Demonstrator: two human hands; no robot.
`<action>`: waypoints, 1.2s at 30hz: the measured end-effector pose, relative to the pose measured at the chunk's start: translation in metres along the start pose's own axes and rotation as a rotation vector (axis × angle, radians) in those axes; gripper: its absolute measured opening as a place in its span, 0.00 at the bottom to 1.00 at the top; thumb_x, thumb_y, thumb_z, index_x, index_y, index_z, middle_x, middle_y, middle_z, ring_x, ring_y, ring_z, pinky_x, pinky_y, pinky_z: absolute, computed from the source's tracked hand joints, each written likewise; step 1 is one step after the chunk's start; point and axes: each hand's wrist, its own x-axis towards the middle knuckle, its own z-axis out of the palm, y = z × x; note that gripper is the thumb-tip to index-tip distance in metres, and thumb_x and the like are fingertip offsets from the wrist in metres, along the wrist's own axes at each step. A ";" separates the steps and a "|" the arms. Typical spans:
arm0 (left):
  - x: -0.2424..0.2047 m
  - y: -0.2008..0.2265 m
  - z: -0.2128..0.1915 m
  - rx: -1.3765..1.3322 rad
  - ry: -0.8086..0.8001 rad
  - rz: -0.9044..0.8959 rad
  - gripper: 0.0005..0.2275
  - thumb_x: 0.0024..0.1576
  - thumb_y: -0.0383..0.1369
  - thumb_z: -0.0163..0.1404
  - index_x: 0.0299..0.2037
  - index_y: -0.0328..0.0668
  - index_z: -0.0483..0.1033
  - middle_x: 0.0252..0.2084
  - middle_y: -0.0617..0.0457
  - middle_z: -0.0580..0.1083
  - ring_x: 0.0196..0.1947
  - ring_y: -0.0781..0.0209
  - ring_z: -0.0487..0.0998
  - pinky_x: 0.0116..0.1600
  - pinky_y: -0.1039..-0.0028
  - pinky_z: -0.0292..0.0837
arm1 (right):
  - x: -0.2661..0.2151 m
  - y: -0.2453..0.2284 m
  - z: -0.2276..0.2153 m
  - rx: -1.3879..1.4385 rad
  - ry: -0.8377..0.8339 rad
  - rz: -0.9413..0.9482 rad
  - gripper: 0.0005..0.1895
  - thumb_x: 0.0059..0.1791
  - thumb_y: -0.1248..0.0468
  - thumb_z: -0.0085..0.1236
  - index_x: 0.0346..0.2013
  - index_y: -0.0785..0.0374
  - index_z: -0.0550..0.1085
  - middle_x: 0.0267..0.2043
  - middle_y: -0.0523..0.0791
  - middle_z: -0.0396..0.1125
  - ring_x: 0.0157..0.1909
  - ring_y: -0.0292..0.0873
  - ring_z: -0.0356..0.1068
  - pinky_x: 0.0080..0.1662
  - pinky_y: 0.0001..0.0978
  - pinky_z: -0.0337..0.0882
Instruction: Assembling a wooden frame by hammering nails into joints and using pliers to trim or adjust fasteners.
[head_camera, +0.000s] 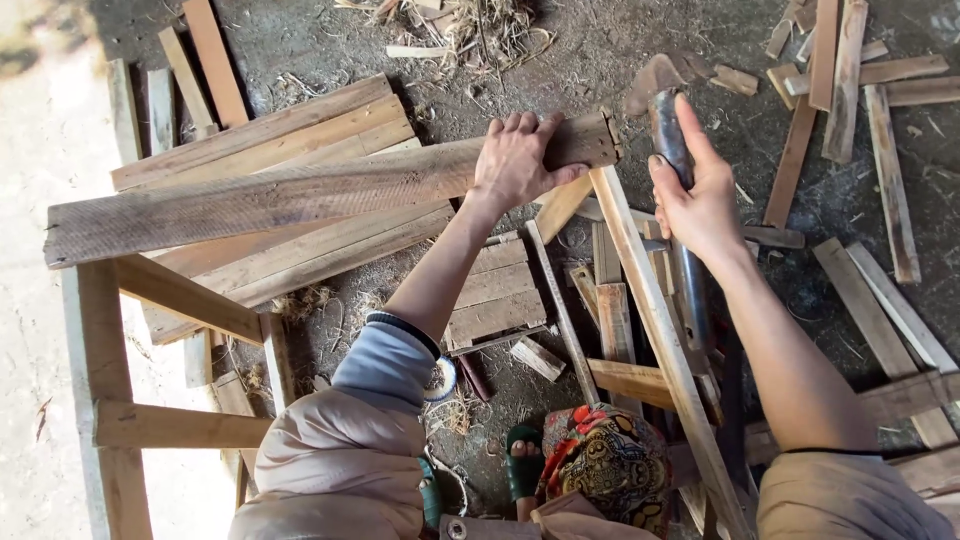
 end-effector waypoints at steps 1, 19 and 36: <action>0.000 -0.001 0.000 -0.001 0.006 -0.001 0.50 0.49 0.78 0.38 0.69 0.45 0.63 0.49 0.40 0.74 0.44 0.49 0.73 0.53 0.58 0.64 | 0.000 0.003 0.004 0.006 0.037 -0.037 0.42 0.55 0.77 0.48 0.78 0.42 0.47 0.45 0.49 0.66 0.19 0.36 0.60 0.16 0.25 0.64; -0.003 0.002 -0.004 -0.016 0.033 0.001 0.50 0.48 0.79 0.36 0.67 0.44 0.67 0.46 0.40 0.74 0.41 0.48 0.73 0.53 0.57 0.63 | -0.005 -0.022 0.007 -0.101 -0.022 0.039 0.42 0.55 0.73 0.49 0.76 0.38 0.45 0.57 0.52 0.68 0.20 0.38 0.63 0.18 0.26 0.66; -0.001 -0.004 -0.001 0.014 0.042 0.032 0.52 0.48 0.80 0.29 0.66 0.42 0.67 0.44 0.40 0.73 0.40 0.49 0.72 0.52 0.56 0.64 | 0.001 -0.018 -0.007 -0.021 -0.053 -0.149 0.40 0.56 0.75 0.49 0.76 0.39 0.48 0.57 0.54 0.66 0.20 0.37 0.61 0.15 0.24 0.65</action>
